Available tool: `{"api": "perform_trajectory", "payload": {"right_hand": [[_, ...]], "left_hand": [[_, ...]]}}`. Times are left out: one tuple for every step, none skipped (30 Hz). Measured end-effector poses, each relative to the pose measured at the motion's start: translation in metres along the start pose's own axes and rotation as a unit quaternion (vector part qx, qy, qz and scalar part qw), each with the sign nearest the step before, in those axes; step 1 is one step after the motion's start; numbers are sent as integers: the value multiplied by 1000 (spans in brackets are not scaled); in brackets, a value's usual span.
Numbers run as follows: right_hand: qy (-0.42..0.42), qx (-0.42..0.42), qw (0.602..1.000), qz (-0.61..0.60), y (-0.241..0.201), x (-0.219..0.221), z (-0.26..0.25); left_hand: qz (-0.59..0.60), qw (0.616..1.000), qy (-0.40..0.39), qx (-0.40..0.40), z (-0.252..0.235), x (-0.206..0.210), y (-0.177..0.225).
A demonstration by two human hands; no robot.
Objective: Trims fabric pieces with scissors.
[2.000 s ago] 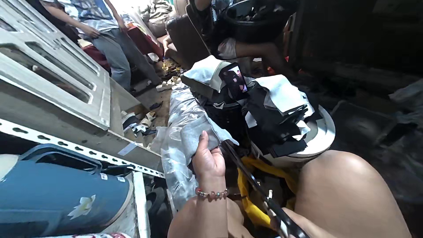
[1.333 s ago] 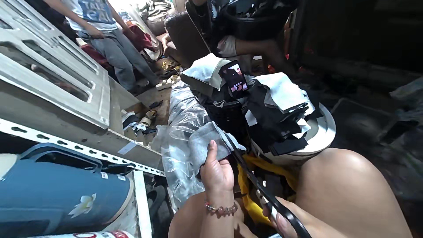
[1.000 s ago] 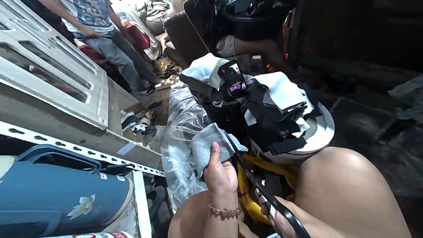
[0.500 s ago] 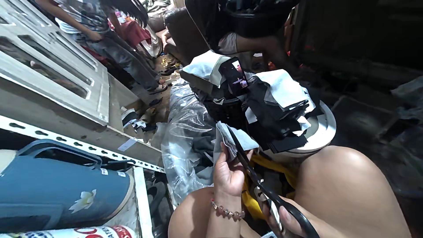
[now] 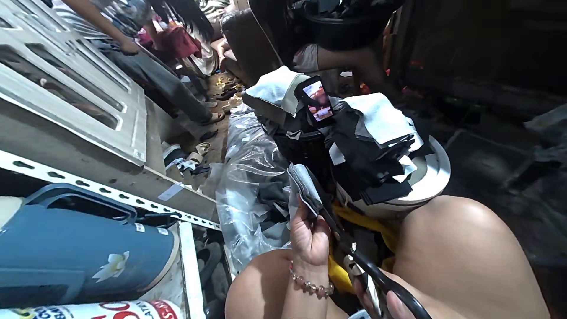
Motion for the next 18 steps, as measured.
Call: {"api": "perform_trajectory", "payload": {"right_hand": [[-1,0,1000,10,-1,0,0],[0,1,1000,17,-2,0,1],[1,5,1000,24,-2,0,1],[4,9,999,32,-3,0,1],[11,11,999,41,-4,1,1],[21,14,998,52,-5,1,1],[34,17,997,63,-7,0,2],[52,20,996,74,-9,-1,2],[69,27,994,84,-11,-2,2],[81,32,993,81,-11,-4,2],[86,31,993,74,-11,-6,2],[88,26,994,67,-12,-7,2],[88,21,994,65,-13,-7,3],[90,16,994,62,-14,-7,3],[89,12,994,61,-15,-7,4],[85,8,994,63,-15,-7,4],[78,8,994,70,-14,-7,4],[69,14,994,87,-13,-8,4]], "left_hand": [[-1,1000,4,8,1,0,0],[0,1000,9,16,1,-1,0],[0,1000,14,24,1,-2,0],[-2,999,20,31,1,-3,0],[-6,999,24,38,0,-3,0],[-8,999,26,41,0,-3,0],[-9,999,31,43,1,-3,0],[-13,998,37,46,2,-2,-1],[-16,998,42,48,2,-3,-1],[-19,997,49,49,2,-3,-2],[-22,997,54,51,2,-4,-2],[-27,996,60,53,2,-4,-1],[-30,996,63,55,2,-3,-1],[-32,996,66,58,3,-3,-1],[-36,995,72,63,4,-3,-1],[-39,994,77,66,5,-2,-1],[-40,994,81,67,6,-3,-1],[-42,993,85,70,6,-3,0]]}}
Point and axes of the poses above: each hand's wrist, its own z-axis away from the middle knuckle, its own x-axis out of the palm, y = z × x, the point moved 7 cm from there along -z, towards the middle knuckle, and after that the axes turned 2 degrees about -z, right-handed, at the moved point
